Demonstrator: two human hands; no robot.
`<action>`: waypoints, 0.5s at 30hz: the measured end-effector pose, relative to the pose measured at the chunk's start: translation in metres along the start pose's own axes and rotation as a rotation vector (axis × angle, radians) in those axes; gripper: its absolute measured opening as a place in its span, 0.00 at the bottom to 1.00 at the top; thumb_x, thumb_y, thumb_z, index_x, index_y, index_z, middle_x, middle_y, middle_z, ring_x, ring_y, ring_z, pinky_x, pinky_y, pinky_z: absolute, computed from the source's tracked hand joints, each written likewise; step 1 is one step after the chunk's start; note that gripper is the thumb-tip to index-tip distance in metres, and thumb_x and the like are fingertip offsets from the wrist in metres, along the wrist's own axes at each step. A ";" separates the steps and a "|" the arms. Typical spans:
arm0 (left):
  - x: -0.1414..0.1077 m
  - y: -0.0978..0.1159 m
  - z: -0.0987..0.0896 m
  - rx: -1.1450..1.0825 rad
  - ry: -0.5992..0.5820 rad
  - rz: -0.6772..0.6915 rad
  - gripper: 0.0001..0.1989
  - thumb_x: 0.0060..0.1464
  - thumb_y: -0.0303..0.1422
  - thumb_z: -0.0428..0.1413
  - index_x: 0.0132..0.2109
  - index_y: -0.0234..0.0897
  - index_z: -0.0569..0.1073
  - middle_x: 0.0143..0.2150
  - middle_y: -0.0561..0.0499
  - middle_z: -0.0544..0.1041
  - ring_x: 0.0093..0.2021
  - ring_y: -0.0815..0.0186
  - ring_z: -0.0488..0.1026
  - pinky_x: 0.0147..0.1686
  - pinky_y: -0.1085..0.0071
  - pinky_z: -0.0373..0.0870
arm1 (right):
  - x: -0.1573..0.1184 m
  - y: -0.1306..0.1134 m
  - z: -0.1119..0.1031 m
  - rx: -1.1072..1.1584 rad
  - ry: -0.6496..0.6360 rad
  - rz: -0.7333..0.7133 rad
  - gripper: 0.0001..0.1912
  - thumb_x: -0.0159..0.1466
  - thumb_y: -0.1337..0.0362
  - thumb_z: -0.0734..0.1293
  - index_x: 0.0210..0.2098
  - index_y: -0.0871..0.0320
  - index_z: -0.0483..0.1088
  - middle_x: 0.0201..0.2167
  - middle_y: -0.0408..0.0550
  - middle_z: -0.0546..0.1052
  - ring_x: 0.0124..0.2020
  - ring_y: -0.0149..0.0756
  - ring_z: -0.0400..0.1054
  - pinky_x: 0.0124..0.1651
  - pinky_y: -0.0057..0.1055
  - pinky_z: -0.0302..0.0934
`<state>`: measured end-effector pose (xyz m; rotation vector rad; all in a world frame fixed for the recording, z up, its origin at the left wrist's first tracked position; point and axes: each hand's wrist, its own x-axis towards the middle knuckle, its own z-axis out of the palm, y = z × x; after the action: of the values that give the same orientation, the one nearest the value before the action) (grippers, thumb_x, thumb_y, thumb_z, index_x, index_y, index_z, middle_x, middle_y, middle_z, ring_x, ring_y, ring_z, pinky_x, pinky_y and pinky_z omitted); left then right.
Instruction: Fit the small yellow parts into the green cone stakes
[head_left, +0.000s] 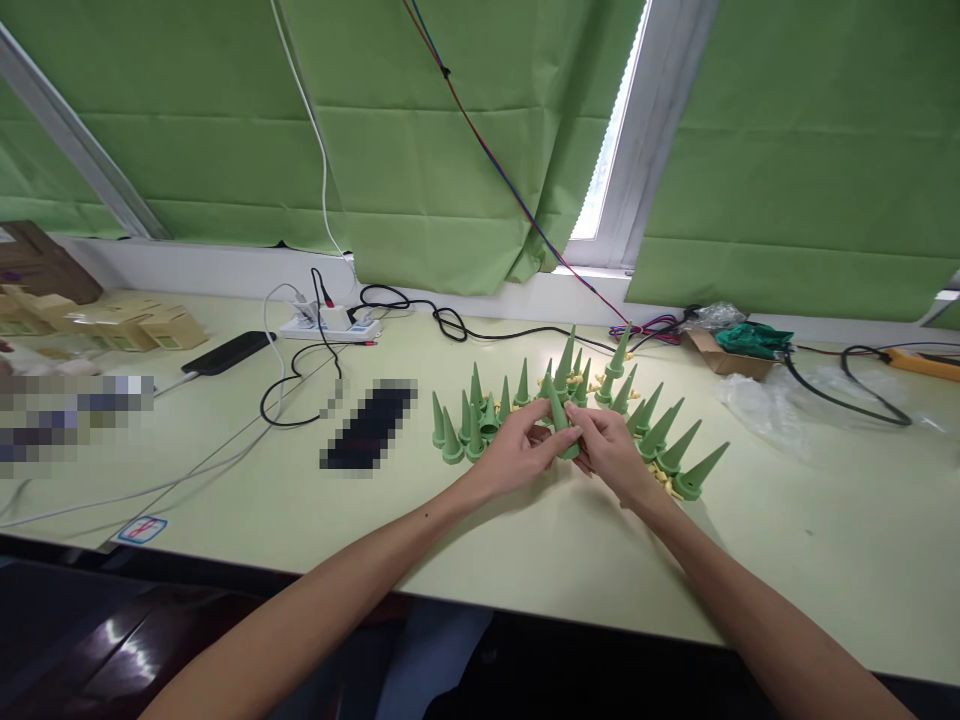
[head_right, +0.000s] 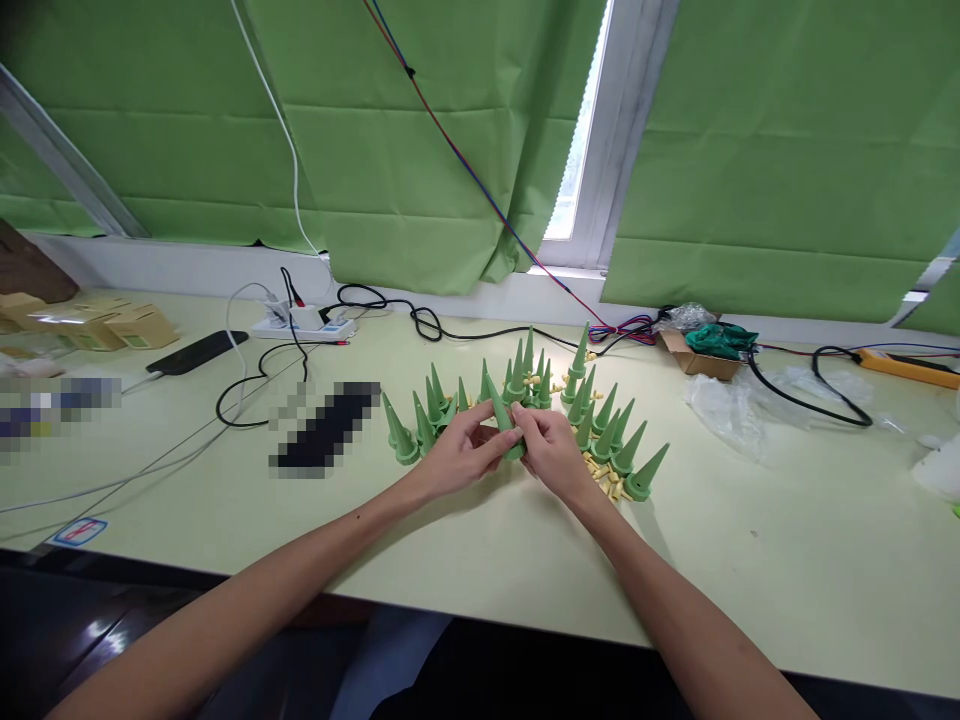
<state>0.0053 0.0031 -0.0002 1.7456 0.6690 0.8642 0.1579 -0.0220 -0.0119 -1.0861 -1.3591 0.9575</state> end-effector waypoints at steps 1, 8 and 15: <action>0.000 0.000 0.000 0.019 0.013 0.006 0.21 0.57 0.49 0.56 0.31 0.38 0.57 0.22 0.59 0.57 0.21 0.73 0.60 0.20 0.74 0.52 | 0.000 0.001 0.000 0.004 0.001 0.006 0.28 0.65 0.45 0.64 0.17 0.55 0.54 0.10 0.35 0.53 0.11 0.24 0.48 0.13 0.26 0.44; 0.003 -0.003 0.000 0.164 0.056 0.109 0.20 0.59 0.44 0.55 0.29 0.37 0.56 0.26 0.57 0.55 0.24 0.73 0.56 0.22 0.74 0.52 | 0.002 0.005 -0.001 0.007 0.013 0.028 0.28 0.64 0.46 0.64 0.17 0.55 0.53 0.12 0.35 0.51 0.11 0.24 0.48 0.13 0.26 0.44; 0.003 -0.008 -0.001 0.271 0.050 0.209 0.16 0.61 0.41 0.53 0.30 0.36 0.61 0.33 0.53 0.60 0.28 0.72 0.59 0.24 0.74 0.56 | 0.003 0.005 -0.002 -0.056 0.019 0.018 0.28 0.65 0.47 0.63 0.17 0.55 0.52 0.11 0.35 0.51 0.12 0.24 0.48 0.14 0.27 0.44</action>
<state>0.0059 0.0082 -0.0073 2.0703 0.6688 0.9991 0.1607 -0.0183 -0.0162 -1.1485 -1.3700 0.9251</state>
